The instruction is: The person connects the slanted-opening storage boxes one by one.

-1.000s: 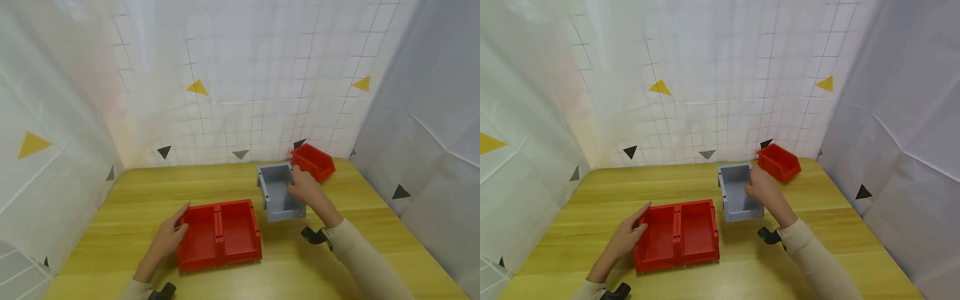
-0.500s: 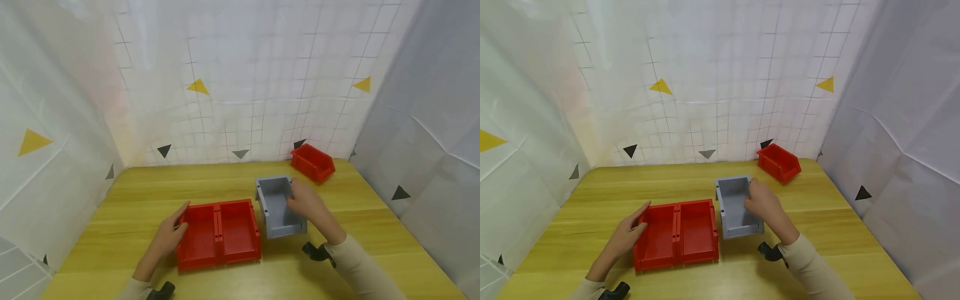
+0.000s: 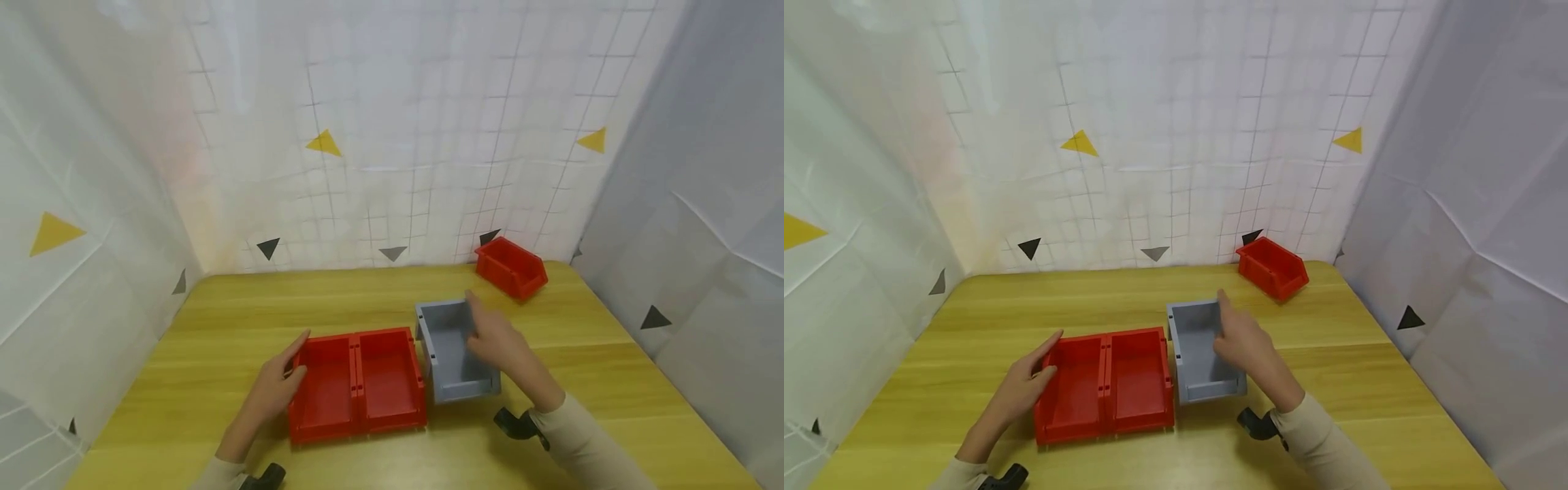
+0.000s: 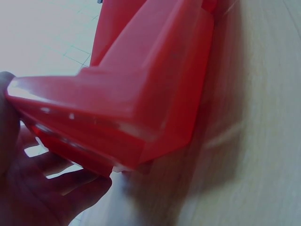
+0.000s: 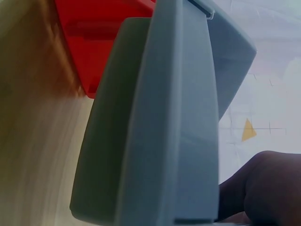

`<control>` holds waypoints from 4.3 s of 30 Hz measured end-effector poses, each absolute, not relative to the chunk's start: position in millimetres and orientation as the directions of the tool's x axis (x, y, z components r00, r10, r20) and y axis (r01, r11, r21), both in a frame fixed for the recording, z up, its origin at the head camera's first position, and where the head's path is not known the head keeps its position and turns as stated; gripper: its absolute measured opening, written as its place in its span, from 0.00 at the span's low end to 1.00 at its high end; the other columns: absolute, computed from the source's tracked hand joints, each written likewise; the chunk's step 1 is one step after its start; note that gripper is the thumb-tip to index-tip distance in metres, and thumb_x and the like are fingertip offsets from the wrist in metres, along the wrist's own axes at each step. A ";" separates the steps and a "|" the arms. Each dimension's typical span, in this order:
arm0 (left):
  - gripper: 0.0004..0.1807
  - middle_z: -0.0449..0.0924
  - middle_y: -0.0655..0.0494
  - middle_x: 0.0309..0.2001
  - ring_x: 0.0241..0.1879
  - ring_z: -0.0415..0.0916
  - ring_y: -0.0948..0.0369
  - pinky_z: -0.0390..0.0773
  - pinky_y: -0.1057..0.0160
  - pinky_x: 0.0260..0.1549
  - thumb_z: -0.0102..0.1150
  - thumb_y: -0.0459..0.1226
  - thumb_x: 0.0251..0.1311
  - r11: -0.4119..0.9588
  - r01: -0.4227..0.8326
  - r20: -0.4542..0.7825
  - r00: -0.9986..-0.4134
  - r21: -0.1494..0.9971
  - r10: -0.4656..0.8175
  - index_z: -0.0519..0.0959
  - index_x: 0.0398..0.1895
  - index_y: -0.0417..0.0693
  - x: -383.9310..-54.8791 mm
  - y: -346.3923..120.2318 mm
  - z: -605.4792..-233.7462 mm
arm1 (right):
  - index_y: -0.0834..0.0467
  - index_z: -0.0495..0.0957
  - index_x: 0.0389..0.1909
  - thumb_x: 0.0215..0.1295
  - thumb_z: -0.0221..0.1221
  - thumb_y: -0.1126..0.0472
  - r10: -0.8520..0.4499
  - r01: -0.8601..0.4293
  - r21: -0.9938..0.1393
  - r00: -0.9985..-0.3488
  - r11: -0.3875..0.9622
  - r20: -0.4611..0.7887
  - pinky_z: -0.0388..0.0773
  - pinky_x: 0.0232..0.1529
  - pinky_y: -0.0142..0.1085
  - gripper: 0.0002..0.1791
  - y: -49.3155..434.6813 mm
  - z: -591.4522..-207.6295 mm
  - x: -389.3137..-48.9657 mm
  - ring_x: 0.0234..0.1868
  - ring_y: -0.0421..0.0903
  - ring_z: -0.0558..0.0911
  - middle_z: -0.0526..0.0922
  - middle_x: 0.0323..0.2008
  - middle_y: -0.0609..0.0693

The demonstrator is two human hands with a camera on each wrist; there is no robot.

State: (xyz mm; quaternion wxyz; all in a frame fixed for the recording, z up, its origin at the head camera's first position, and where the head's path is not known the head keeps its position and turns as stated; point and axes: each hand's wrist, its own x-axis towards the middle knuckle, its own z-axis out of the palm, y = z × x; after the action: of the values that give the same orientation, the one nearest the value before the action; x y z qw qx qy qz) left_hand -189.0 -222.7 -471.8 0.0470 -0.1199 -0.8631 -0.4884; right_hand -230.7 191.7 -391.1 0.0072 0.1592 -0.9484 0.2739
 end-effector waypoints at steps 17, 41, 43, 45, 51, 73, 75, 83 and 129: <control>0.35 0.65 0.40 0.74 0.70 0.67 0.44 0.71 0.43 0.62 0.51 0.27 0.73 0.476 0.227 0.175 -0.973 0.849 0.152 0.62 0.82 0.51 -188.9 -221.3 -471.1 | 0.67 0.52 0.80 0.59 0.58 0.72 -0.285 -0.282 -0.496 -0.956 0.822 0.071 0.70 0.21 0.40 0.46 186.6 -392.8 -229.2 0.17 0.48 0.68 0.68 0.18 0.51; 0.35 0.66 0.37 0.73 0.70 0.67 0.42 0.69 0.41 0.63 0.49 0.27 0.72 0.495 0.213 0.161 -0.976 0.842 0.146 0.61 0.82 0.49 -188.5 -220.0 -469.5 | 0.63 0.53 0.81 0.58 0.59 0.72 -0.199 -0.204 -0.419 -0.978 0.885 0.056 0.69 0.20 0.40 0.48 174.4 -403.9 -228.1 0.18 0.50 0.70 0.69 0.19 0.53; 0.35 0.66 0.37 0.73 0.69 0.68 0.42 0.70 0.41 0.63 0.49 0.27 0.72 0.494 0.209 0.156 -0.977 0.844 0.147 0.61 0.82 0.50 -188.5 -220.0 -469.8 | 0.63 0.53 0.81 0.58 0.60 0.72 -0.195 -0.199 -0.417 -0.979 0.887 0.054 0.69 0.20 0.40 0.48 173.7 -405.4 -228.6 0.18 0.50 0.70 0.70 0.19 0.53; 0.35 0.66 0.37 0.73 0.69 0.68 0.42 0.70 0.41 0.63 0.49 0.27 0.72 0.490 0.205 0.152 -0.977 0.847 0.147 0.61 0.82 0.50 -188.4 -220.0 -470.0 | 0.63 0.53 0.81 0.58 0.60 0.72 -0.190 -0.195 -0.412 -0.980 0.890 0.052 0.69 0.20 0.40 0.48 173.0 -406.9 -228.6 0.19 0.50 0.70 0.70 0.19 0.53; 0.35 0.65 0.37 0.74 0.69 0.68 0.41 0.70 0.41 0.63 0.49 0.27 0.72 0.482 0.202 0.146 -0.978 0.853 0.151 0.61 0.82 0.50 -188.0 -219.9 -468.4 | 0.63 0.55 0.80 0.57 0.60 0.72 -0.186 -0.203 -0.380 -0.979 0.903 0.081 0.68 0.19 0.40 0.48 171.8 -409.6 -226.9 0.19 0.50 0.70 0.70 0.19 0.53; 0.36 0.63 0.36 0.74 0.70 0.67 0.40 0.70 0.39 0.62 0.48 0.26 0.72 0.503 0.236 0.182 -0.971 0.831 0.155 0.60 0.82 0.48 -190.6 -222.1 -466.2 | 0.59 0.61 0.75 0.56 0.65 0.71 -0.154 -0.176 -0.333 -0.984 0.926 0.091 0.70 0.17 0.40 0.44 164.1 -410.3 -227.0 0.19 0.51 0.71 0.70 0.20 0.54; 0.36 0.62 0.36 0.75 0.70 0.65 0.40 0.69 0.39 0.63 0.48 0.27 0.72 0.507 0.232 0.176 -0.972 0.830 0.156 0.59 0.83 0.49 -189.6 -222.3 -466.8 | 0.59 0.61 0.75 0.56 0.64 0.71 -0.160 -0.178 -0.333 -0.984 0.926 0.080 0.69 0.17 0.39 0.43 164.8 -410.7 -228.0 0.18 0.50 0.71 0.70 0.19 0.54; 0.36 0.64 0.37 0.74 0.69 0.68 0.44 0.74 0.46 0.57 0.50 0.26 0.71 0.522 0.235 0.181 -0.972 0.820 0.152 0.60 0.82 0.49 -188.6 -220.3 -469.1 | 0.59 0.66 0.76 0.64 0.64 0.63 -0.222 -0.254 -0.233 -0.962 0.939 0.156 0.82 0.37 0.55 0.39 165.1 -401.3 -227.8 0.44 0.64 0.80 0.80 0.49 0.68; 0.36 0.64 0.37 0.75 0.69 0.68 0.40 0.77 0.45 0.55 0.49 0.27 0.73 0.499 0.229 0.176 -0.973 0.836 0.150 0.60 0.83 0.50 -186.3 -218.9 -469.2 | 0.66 0.61 0.78 0.75 0.50 0.32 -0.444 -0.461 -0.156 -0.886 0.874 0.131 0.40 0.75 0.63 0.47 61.3 -414.2 -232.2 0.77 0.63 0.56 0.62 0.75 0.67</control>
State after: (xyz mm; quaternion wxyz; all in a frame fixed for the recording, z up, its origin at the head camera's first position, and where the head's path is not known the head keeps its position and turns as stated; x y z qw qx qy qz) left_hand -186.3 -218.9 -469.2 0.0401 -0.1096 -0.8647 -0.4885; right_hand -232.2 61.3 -414.2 0.0457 0.2340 -0.9668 0.0917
